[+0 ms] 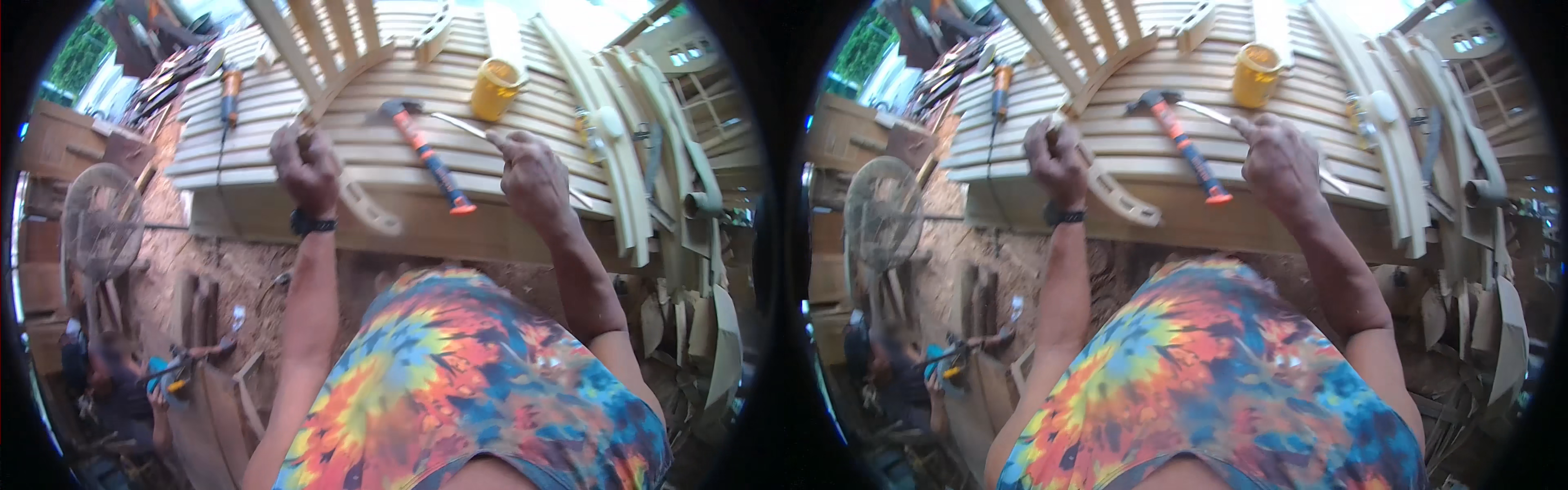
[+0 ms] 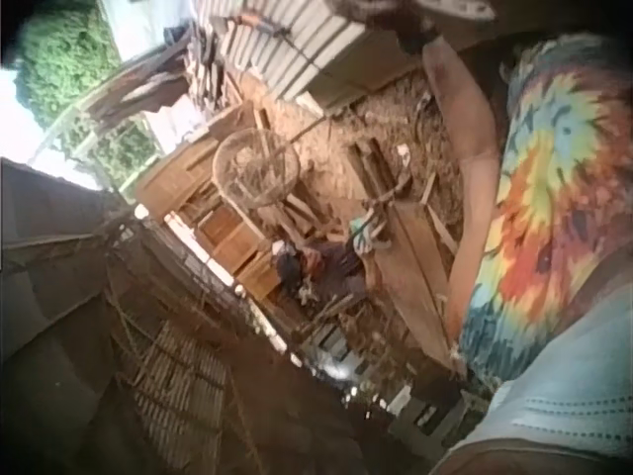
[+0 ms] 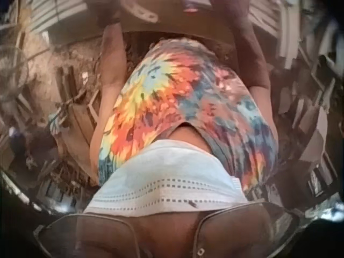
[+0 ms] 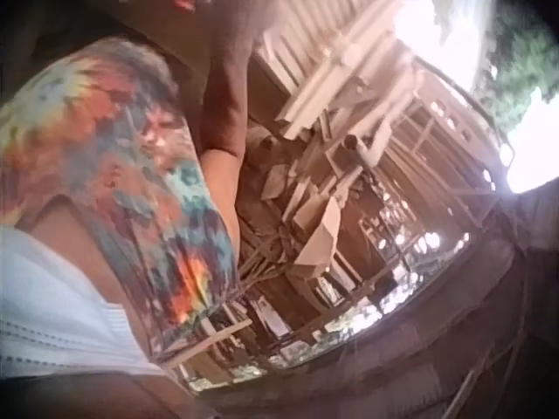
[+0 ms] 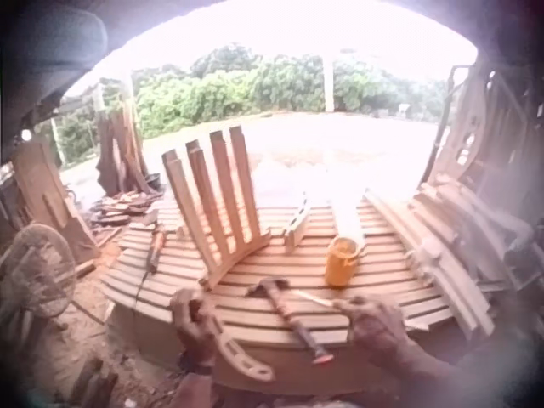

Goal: The person applies glue to wooden slats using a wooden stick, hammers the slats into a curved wooden frame, spreads glue on the opposite ends of the slats and onto another curved piece, and attaches the curved piece onto the slats.

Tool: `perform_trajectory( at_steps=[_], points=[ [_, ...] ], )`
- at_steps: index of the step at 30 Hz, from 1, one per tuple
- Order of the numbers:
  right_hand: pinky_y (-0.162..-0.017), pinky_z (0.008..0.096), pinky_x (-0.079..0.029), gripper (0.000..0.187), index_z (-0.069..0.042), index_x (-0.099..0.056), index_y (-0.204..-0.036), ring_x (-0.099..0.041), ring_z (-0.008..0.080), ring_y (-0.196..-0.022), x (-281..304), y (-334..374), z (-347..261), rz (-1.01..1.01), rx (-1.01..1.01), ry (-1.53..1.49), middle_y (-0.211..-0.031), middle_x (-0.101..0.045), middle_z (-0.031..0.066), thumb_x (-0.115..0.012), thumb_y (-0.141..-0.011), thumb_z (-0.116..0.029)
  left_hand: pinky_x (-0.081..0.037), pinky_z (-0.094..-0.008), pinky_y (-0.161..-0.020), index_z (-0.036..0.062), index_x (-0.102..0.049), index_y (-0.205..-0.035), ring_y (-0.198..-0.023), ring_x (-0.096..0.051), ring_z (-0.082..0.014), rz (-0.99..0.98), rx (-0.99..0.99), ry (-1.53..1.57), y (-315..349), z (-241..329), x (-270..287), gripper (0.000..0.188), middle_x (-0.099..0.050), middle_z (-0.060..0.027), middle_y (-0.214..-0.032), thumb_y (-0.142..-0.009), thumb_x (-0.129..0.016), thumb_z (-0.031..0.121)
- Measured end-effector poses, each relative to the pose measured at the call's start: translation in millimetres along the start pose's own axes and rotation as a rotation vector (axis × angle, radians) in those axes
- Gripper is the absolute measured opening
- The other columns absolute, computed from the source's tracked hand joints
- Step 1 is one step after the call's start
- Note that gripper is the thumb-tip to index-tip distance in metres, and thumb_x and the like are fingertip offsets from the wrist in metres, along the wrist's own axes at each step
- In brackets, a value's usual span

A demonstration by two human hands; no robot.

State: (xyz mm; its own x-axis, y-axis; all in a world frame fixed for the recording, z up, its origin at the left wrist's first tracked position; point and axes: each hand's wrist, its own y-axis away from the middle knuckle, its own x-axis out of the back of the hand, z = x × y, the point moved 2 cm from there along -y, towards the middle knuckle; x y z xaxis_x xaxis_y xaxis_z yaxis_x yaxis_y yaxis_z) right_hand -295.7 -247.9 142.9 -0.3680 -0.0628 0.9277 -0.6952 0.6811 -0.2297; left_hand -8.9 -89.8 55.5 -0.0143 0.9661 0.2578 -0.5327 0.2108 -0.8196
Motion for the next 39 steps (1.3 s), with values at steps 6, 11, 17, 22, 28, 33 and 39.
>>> perform_trajectory(
  at_steps=[6, 11, 17, 22, 28, 33, 39],
  points=[
    [-0.081, 0.0459, -0.057, 0.028, -0.006, -0.079, -0.093, -0.073, 0.0372, -0.09, 51.9, -90.1, 63.6, -0.037, -0.163, 0.444, -0.092, -0.075, 0.02, -0.054, -0.087, -0.015, -0.047, -0.0486, -0.101, -0.0016, -0.064, -0.122, -0.116, -0.059, -0.04, -0.058, -0.041, -0.087, 4.7, 13.9, 10.8, 0.032, -0.062, -0.0226, -0.123, -0.095, -0.066, 0.016],
    [-0.076, 0.0434, -0.058, 0.022, -0.008, -0.08, -0.094, -0.075, 0.0312, -0.089, 22.5, -151.4, 56.5, -0.109, -0.035, 0.604, -0.093, -0.076, 0.0178, -0.06, -0.088, -0.014, -0.047, -0.0491, -0.101, -0.0014, -0.063, -0.124, -0.118, -0.058, -0.0401, -0.035, -0.037, -0.063, 8.6, 24.9, 8.5, 0.033, -0.06, -0.023, -0.125, -0.096, -0.064, 0.016],
    [-0.078, 0.0436, -0.056, 0.021, -0.009, -0.08, -0.094, -0.075, 0.0303, -0.089, -31.4, -190.1, 98.4, -0.16, 0.081, 0.58, -0.093, -0.077, 0.0135, -0.061, -0.092, -0.018, -0.047, -0.0487, -0.101, -0.0032, -0.06, -0.127, -0.119, -0.058, -0.0398, -0.038, -0.061, -0.091, 8.5, 36.5, 6.5, 0.035, -0.06, -0.0232, -0.126, -0.098, -0.064, 0.017],
    [-0.084, 0.0442, -0.057, 0.022, -0.006, -0.079, -0.091, -0.074, 0.0339, -0.091, 23.3, -152.3, 115.6, -0.098, -0.113, 0.436, -0.094, -0.075, 0.02, -0.058, -0.085, -0.008, -0.048, -0.0481, -0.101, -0.0039, -0.06, -0.128, -0.12, -0.058, -0.0401, -0.017, -0.065, -0.097, 5.2, 17.8, 25.6, 0.034, -0.059, -0.0237, -0.129, -0.099, -0.063, 0.013],
    [-0.085, 0.0393, -0.057, 0.029, -0.003, -0.078, -0.108, -0.073, 0.0288, -0.092, 19.0, -97.6, 175.6, 0.082, -0.109, -0.159, -0.098, -0.074, 0.0229, -0.061, -0.085, -0.005, -0.048, -0.0477, -0.101, -0.0046, -0.059, -0.128, -0.12, -0.059, -0.0394, 0.0, -0.038, -0.089, 1.4, 17.8, 24.8, 0.035, -0.06, -0.0233, -0.128, -0.099, -0.063, 0.013],
    [-0.08, 0.0294, -0.056, 0.034, -0.002, -0.07, -0.127, -0.068, 0.014, -0.087, -0.6, -51.1, 144.7, -0.118, -0.384, -0.973, -0.107, -0.075, 0.0077, -0.062, -0.095, -0.01, -0.049, -0.0462, -0.1, -0.0031, -0.061, -0.126, -0.118, -0.059, -0.0387, -0.023, -0.066, -0.056, 3.3, 8.8, 30.3, 0.031, -0.061, -0.0226, -0.126, -0.099, -0.063, 0.011],
    [-0.08, 0.0277, -0.055, 0.039, 0.002, -0.062, -0.137, -0.061, 0.0103, -0.083, -34.9, 2.5, 44.2, -0.441, -0.355, -1.295, -0.106, -0.071, 0.0053, -0.062, -0.102, -0.016, -0.051, -0.0439, -0.093, 0.0003, -0.066, -0.114, -0.109, -0.062, -0.0367, -0.034, -0.027, 0.051, -10.3, -0.7, 18.7, 0.021, -0.065, -0.02, -0.117, -0.096, -0.066, 0.01]
  ],
)
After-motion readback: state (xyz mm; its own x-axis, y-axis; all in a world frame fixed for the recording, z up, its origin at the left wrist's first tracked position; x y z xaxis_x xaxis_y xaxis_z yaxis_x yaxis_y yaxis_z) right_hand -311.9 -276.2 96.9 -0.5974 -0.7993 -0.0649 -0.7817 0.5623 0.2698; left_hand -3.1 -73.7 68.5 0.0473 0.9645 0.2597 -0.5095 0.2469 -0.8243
